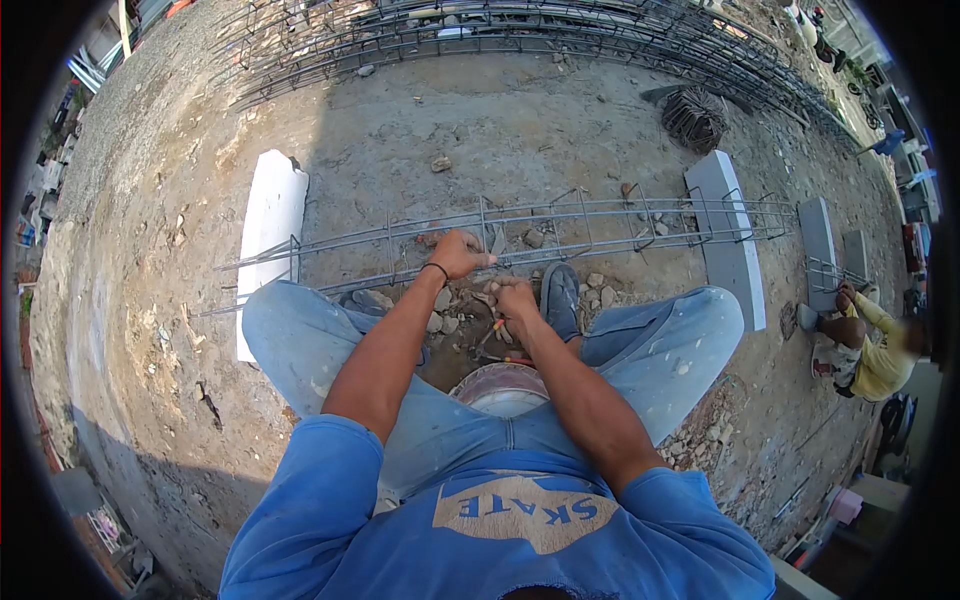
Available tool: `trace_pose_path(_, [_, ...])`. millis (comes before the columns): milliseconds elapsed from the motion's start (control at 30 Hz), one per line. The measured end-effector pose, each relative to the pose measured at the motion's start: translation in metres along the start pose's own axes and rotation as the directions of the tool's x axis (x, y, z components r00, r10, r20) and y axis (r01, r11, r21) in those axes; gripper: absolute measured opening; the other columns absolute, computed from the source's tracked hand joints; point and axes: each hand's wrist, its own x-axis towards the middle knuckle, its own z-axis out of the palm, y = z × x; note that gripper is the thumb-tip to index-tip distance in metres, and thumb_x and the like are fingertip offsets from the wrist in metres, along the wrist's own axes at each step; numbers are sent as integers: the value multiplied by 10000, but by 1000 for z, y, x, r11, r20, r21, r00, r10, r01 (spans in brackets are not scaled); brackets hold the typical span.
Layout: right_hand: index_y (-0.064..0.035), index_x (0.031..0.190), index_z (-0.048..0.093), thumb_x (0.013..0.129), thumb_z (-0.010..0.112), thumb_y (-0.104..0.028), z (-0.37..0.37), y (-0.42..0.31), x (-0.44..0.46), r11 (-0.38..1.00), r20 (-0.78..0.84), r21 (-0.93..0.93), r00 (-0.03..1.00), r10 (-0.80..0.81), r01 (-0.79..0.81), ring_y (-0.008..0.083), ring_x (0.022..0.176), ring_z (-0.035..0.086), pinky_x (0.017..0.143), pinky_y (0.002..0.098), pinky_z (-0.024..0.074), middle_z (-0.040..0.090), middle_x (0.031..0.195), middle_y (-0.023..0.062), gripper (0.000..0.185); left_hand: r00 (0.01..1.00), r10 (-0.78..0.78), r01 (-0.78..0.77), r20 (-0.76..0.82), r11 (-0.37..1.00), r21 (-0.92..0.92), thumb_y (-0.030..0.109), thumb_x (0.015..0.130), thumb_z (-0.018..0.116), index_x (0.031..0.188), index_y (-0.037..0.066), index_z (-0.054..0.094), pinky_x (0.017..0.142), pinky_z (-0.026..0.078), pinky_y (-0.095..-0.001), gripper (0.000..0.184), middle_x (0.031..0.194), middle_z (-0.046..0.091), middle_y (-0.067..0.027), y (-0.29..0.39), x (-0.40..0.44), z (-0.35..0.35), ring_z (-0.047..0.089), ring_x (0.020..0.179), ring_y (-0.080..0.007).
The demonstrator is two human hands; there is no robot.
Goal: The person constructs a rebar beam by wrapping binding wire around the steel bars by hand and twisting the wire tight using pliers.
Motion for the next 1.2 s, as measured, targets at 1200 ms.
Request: trace_pose_path(1200, [-16,985,724,797,730,-170,37,-121,20,446,293,-708,802,-520,548,329,790,691,753,413,521,718,847,173,243,994,-100,109,-51,965,239,245,763,689,963,55,728,834,518,-447,278,982,712,-215,-22,14,13,680,985,-379])
